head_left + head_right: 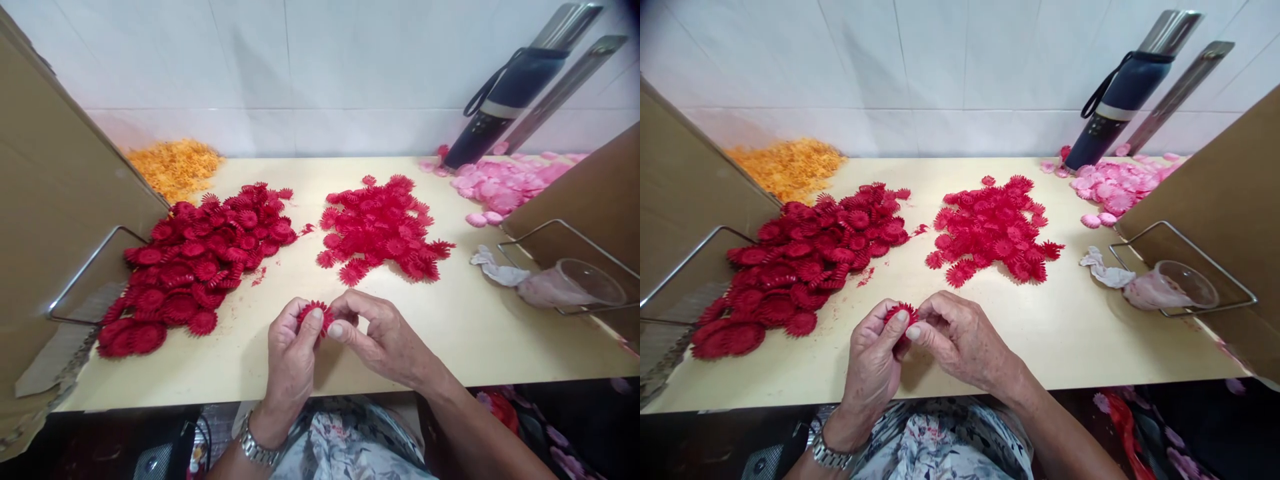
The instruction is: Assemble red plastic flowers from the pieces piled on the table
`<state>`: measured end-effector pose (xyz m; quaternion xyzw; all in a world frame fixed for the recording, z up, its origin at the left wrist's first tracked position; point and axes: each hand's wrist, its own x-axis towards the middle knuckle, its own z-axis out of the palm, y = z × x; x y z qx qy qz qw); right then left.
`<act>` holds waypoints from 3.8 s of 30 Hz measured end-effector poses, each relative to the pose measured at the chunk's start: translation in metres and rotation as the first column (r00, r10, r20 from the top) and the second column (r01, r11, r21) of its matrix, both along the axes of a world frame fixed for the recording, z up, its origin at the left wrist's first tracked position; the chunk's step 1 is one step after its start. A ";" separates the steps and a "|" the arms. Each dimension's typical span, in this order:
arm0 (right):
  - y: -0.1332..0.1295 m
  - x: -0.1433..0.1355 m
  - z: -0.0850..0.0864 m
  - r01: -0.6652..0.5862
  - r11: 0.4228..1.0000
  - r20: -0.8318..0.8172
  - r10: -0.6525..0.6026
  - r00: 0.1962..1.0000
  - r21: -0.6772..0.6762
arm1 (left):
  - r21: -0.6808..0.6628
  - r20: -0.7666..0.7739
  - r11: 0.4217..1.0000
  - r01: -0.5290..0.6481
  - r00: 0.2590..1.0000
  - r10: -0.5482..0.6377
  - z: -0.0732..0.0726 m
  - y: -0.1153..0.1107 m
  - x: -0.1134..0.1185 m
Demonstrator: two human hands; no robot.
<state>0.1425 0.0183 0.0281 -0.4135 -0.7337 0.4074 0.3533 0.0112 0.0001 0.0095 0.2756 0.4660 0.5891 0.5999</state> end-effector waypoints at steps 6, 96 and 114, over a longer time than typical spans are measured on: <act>-0.003 -0.009 -0.002 -0.030 0.971 -0.135 -0.003 0.991 -0.238 | 0.002 -0.103 1.000 0.015 0.995 -0.015 -0.009 -0.002 0.000; 0.002 0.005 -0.015 0.185 0.940 0.095 -0.220 0.971 0.286 | 0.041 -0.193 0.971 0.235 0.956 -0.223 -0.005 0.002 0.002; -0.005 0.002 -0.005 0.233 0.945 -0.012 -0.236 0.972 0.232 | 0.048 -0.173 0.995 0.082 0.982 -0.072 -0.008 0.000 0.003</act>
